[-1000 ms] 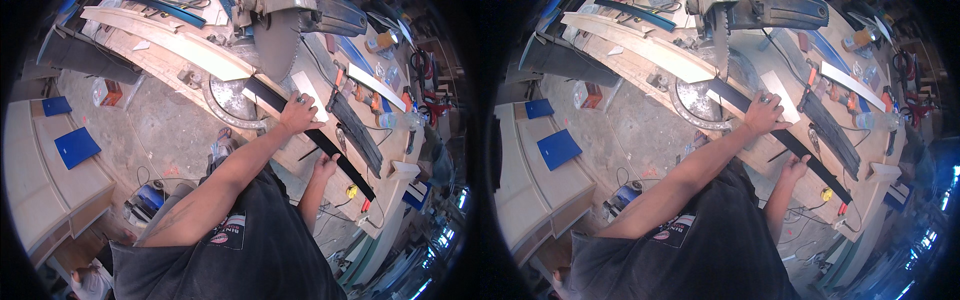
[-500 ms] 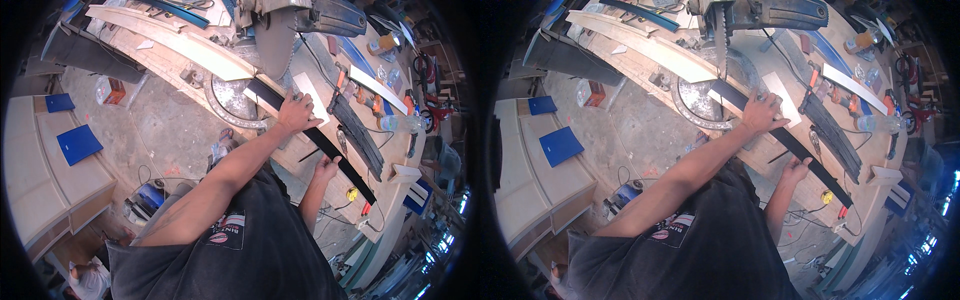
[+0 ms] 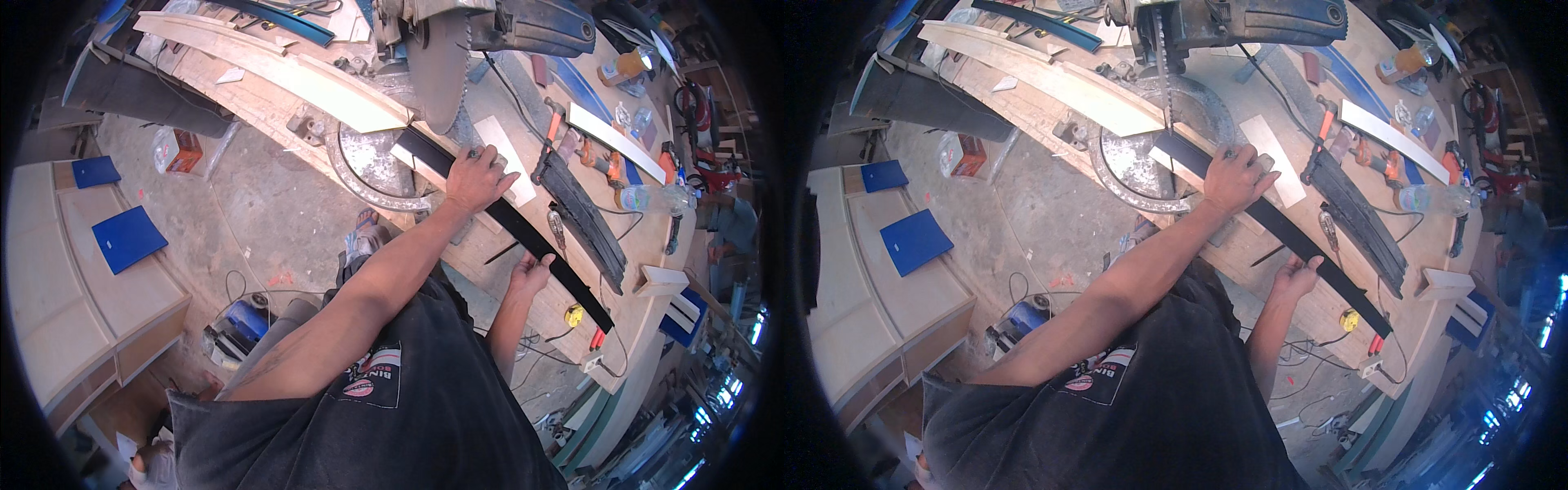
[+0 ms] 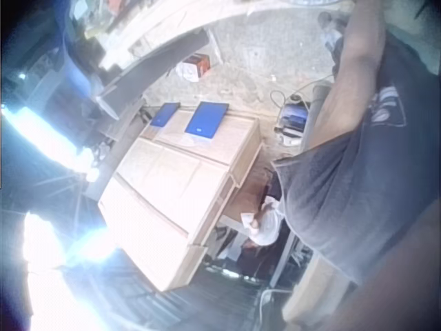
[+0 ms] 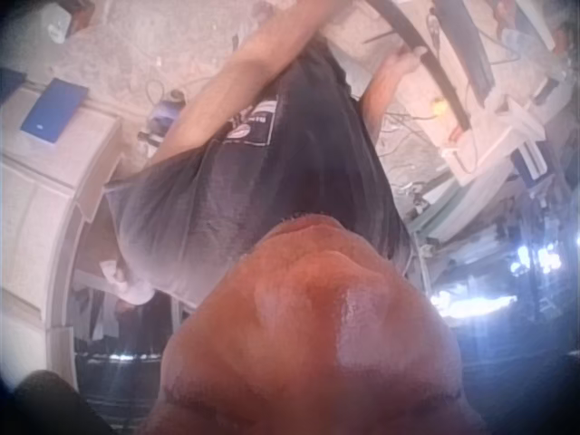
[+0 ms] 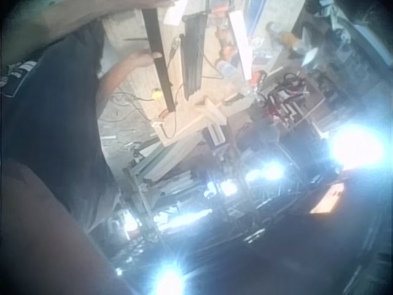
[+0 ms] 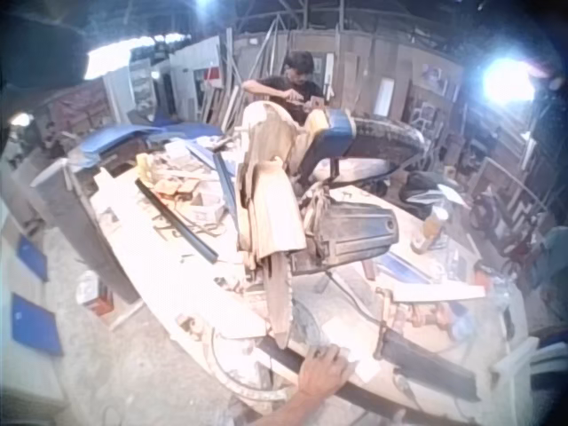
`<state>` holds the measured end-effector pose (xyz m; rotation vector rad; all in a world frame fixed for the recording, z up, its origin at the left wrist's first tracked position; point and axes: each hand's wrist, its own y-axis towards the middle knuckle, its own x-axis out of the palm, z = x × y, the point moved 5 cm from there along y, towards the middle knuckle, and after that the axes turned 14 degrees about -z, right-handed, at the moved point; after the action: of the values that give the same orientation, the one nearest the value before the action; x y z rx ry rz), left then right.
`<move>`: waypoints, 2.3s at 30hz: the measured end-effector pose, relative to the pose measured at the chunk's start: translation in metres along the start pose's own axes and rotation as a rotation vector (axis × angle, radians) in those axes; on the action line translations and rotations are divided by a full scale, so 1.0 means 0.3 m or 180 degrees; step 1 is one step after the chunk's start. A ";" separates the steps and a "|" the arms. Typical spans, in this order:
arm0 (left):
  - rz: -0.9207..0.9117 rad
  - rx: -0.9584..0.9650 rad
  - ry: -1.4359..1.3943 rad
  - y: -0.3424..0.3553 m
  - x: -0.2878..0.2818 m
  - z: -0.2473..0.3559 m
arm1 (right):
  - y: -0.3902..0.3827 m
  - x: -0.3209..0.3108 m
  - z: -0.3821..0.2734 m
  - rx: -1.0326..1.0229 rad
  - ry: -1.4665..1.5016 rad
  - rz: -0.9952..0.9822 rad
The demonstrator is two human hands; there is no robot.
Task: The person measures and cuts a long black strip using a miter saw. They use a tape measure to mark the strip, position it on the saw, and make a cut. The cut piece is then placed aside.
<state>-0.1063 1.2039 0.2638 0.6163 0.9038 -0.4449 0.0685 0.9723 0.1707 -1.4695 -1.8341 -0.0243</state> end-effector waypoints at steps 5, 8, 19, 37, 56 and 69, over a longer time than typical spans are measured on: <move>0.0110 -0.0042 0.0067 -0.009 0.004 0.015 | -0.008 0.008 0.001 0.0069 0.0077 0.0026; 0.0131 -0.0060 0.0110 -0.020 0.021 0.050 | -0.015 0.016 -0.002 0.0037 0.0032 -0.0016; 0.0300 -0.0547 -0.0108 -0.008 0.020 0.068 | -0.027 0.021 -0.004 0.0128 -0.0029 0.0016; 0.0375 -0.0641 0.0036 0.002 0.050 0.065 | -0.226 0.153 -0.267 -0.0724 -0.4095 -0.2186; 0.0204 -0.0764 -0.0216 -0.006 0.057 0.053 | -0.078 0.553 0.057 -0.0524 -0.6438 -0.4545; 0.0127 -0.1574 0.0040 -0.028 0.057 0.047 | -0.060 0.531 0.077 -0.0997 -0.6091 -0.4732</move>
<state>-0.0937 1.1867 0.2537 0.1837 0.9675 -0.1684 0.0349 1.1080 0.2525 0.7536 -4.0222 0.5352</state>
